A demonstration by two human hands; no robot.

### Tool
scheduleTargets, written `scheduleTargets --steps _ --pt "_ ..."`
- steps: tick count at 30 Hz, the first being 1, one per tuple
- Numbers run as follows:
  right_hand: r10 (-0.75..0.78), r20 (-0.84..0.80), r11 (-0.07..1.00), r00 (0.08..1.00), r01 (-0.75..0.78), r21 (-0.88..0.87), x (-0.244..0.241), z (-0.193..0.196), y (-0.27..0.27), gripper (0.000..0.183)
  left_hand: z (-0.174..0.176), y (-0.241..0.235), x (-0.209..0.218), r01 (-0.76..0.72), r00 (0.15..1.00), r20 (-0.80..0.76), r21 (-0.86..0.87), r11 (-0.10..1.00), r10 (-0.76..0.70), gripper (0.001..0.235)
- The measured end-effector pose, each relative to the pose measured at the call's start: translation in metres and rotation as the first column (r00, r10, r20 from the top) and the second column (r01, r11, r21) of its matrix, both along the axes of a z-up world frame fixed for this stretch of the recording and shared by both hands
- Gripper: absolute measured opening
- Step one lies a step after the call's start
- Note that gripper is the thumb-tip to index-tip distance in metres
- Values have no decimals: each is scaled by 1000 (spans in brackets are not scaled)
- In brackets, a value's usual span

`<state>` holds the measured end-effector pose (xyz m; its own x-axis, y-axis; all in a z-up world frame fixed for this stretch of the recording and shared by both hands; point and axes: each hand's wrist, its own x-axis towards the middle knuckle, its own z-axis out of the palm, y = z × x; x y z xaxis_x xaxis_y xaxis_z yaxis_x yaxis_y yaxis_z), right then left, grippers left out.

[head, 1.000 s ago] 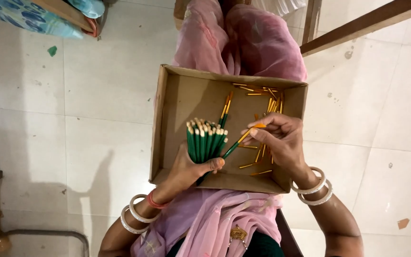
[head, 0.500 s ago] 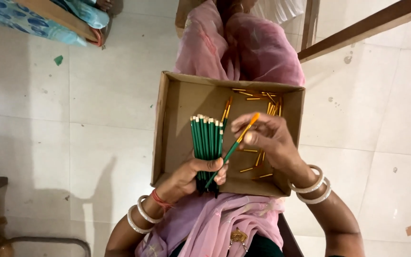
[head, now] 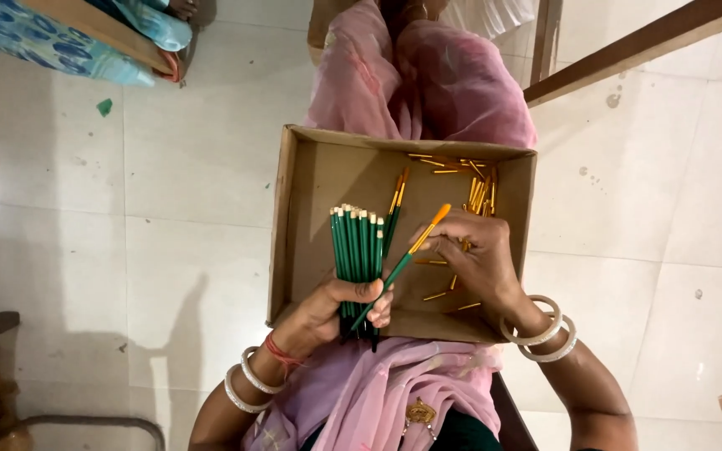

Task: Sorting and assembling green pencils with gold ferrules in a cardboard box on the lap.

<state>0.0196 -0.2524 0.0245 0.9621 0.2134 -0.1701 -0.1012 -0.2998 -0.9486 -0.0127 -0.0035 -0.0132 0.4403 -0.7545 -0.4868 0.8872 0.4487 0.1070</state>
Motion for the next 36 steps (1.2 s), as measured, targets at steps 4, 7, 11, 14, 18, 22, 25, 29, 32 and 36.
scheduleTargets --steps 4,7,11,14,18,22,25,29,32,36 --pt "-11 -160 953 987 58 296 -7 -12 -1 6 7 0 2 -27 1000 16 21 999 26 32" --pt "18 -272 830 962 137 541 -8 -17 5 21 16 -6 3 -87 987 148 153 984 64 32" --pt "-28 -318 826 948 201 526 -9 -22 11 40 11 -12 -2 -266 829 548 560 785 -110 27" --pt "-86 -335 905 938 215 368 -5 -20 13 44 2 -10 -3 -386 717 657 651 654 -231 24" --pt "-70 -343 937 937 180 301 9 -14 13 62 20 -7 6 -507 692 650 748 428 -315 21" --pt "-49 -225 993 973 71 92 16 -7 19 87 25 0 12 -575 695 714 621 532 -82 31" --pt "10 -166 996 986 -25 -91 18 0 23 99 32 -2 17 -453 816 573 555 697 74 39" --pt "28 -72 981 997 -41 -187 18 14 20 102 17 -6 14 -333 908 396 480 812 139 35" --pt "59 -225 988 973 -25 149 3 30 25 89 9 -12 15 -289 945 273 434 853 181 31" --pt "-15 -352 752 936 243 613 -28 6 47 76 33 -35 28 -485 864 318 321 814 390 27"
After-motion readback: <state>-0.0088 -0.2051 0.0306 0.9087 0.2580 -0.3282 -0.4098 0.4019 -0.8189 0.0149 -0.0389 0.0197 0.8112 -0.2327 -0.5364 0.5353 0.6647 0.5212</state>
